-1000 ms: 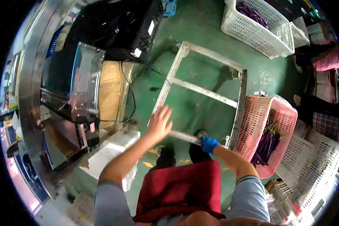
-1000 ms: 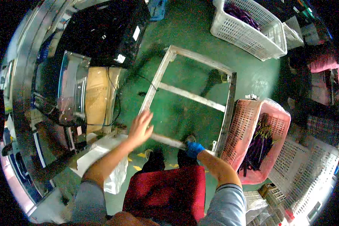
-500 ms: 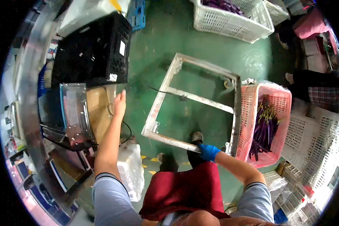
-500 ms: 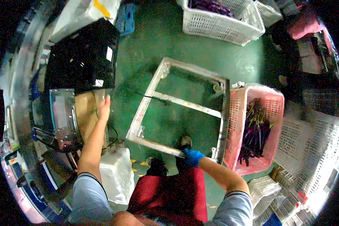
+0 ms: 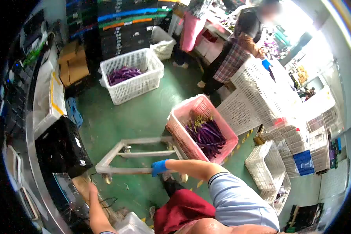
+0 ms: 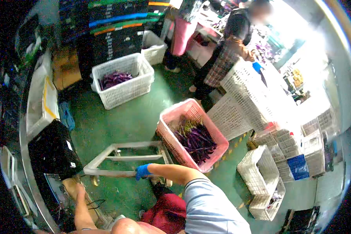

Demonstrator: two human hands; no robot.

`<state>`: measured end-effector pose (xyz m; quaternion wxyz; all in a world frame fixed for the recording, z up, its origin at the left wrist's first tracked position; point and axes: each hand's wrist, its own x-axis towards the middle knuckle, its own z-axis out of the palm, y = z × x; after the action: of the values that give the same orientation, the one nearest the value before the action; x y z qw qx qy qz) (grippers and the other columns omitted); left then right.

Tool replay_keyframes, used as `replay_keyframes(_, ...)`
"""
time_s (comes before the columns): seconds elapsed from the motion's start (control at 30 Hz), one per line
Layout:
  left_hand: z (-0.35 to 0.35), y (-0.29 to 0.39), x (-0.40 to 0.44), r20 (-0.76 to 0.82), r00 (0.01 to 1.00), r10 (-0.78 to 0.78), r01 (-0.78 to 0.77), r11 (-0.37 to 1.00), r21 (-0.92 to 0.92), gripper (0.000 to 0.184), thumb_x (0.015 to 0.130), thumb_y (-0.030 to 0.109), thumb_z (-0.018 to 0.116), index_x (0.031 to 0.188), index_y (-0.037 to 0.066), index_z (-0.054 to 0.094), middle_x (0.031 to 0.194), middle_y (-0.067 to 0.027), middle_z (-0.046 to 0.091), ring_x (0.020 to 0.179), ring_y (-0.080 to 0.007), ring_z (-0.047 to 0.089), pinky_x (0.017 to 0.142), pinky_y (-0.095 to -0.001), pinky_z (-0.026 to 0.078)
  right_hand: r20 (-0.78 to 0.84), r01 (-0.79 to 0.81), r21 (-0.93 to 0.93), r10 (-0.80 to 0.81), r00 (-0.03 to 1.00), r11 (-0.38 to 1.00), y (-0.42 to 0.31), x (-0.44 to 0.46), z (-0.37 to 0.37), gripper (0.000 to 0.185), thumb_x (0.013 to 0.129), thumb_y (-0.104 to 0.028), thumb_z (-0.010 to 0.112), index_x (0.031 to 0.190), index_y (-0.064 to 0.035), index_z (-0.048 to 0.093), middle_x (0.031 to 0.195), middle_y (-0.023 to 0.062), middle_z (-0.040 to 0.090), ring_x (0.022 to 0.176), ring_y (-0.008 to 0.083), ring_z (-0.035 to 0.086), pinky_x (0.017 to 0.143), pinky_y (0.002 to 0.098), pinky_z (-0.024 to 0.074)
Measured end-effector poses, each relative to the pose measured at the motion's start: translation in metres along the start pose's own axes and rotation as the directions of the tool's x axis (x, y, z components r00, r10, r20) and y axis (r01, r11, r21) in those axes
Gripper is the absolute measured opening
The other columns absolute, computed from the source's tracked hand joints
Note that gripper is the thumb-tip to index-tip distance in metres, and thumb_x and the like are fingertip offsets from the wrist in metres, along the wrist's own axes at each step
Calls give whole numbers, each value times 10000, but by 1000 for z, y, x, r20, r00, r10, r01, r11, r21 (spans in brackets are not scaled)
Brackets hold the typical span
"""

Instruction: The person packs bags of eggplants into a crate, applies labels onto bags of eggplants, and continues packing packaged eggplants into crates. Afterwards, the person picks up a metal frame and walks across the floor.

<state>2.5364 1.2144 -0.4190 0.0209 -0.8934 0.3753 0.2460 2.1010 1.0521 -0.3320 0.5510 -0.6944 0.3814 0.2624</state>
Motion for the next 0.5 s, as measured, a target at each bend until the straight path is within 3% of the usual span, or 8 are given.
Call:
replay_keyframes(0.1, -22, 20, -33, 147, 989, -1, -16, 993, 116, 318, 883, 237, 391, 1055, 22, 549, 1034, -176, 563, 931, -310, 533, 793, -398, 409, -36, -29, 51, 31, 999, 998, 2, -50, -2, 395, 671, -294, 617, 988, -60, 583, 901, 97, 601, 795, 220, 551, 720, 379, 435)
replay_keyframes(0.17, -16, -3, -25, 258, 966, 8, -56, 982, 178, 328, 882, 223, 388, 1110, 32, 526, 1088, -180, 543, 971, -335, 519, 811, -424, 402, -54, -9, 41, 11, 998, 999, -35, -116, 21, 379, 678, -309, 621, 958, -56, 596, 843, 65, 590, 785, 179, 522, 714, 357, 427)
replay_keyframes(0.23, 0, -26, -24, 381, 924, 37, -212, 879, 428, 357, 878, 239, 407, 1189, 67, 373, 1189, -149, 404, 1056, -327, 437, 815, -421, 407, -131, -34, 245, 68, 989, 969, -28, -162, 55, 326, 700, -304, 610, 929, -73, 616, 771, 51, 567, 735, 161, 498, 696, 343, 420)
replay_keyframes(0.27, 8, -40, -30, 441, 897, 35, -298, 785, 543, 406, 876, 246, 416, 1229, 84, 297, 1240, -134, 335, 1099, -322, 396, 817, -419, 410, -119, 46, 347, -5, 993, 937, -37, -202, 71, 286, 704, -296, 612, 894, -83, 618, 742, 44, 563, 693, 152, 496, 663, 327, 422)
replay_keyframes(0.37, 36, -64, -42, 614, 788, -34, -579, 297, 759, 623, 871, 269, 445, 1348, 136, 67, 1392, -88, 127, 1227, -309, 273, 823, -415, 417, 87, -96, 684, 49, 995, 723, -21, -281, 138, 188, 710, -285, 632, 750, -109, 581, 640, 11, 535, 552, 118, 477, 523, 274, 404)
replay_keyframes(0.4, 37, -64, -49, 647, 762, -15, -633, 190, 751, 591, 869, 262, 444, 1328, 130, 95, 1358, -92, 155, 1189, -307, 291, 803, -415, 419, 45, -109, 724, 111, 993, 681, -31, -317, 166, 189, 712, -288, 633, 726, -111, 567, 624, 7, 527, 536, 114, 474, 504, 271, 398)
replay_keyframes(0.47, 42, -63, -67, 677, 733, 58, -672, 209, 710, 527, 866, 246, 442, 1287, 118, 151, 1290, -100, 211, 1115, -302, 326, 763, -415, 421, -59, -72, 780, 187, 981, 622, -26, -363, 231, 222, 717, -317, 636, 705, -112, 551, 590, 6, 507, 497, 117, 461, 456, 273, 377)
replay_keyframes(0.5, 45, -60, -83, 685, 722, 91, -678, 286, 677, 496, 865, 239, 441, 1267, 112, 179, 1256, -104, 239, 1078, -300, 343, 743, -415, 422, -43, -27, 865, 128, 991, 501, -5, -374, 273, 259, 706, -344, 650, 695, -102, 560, 576, 11, 509, 471, 120, 451, 429, 269, 362)
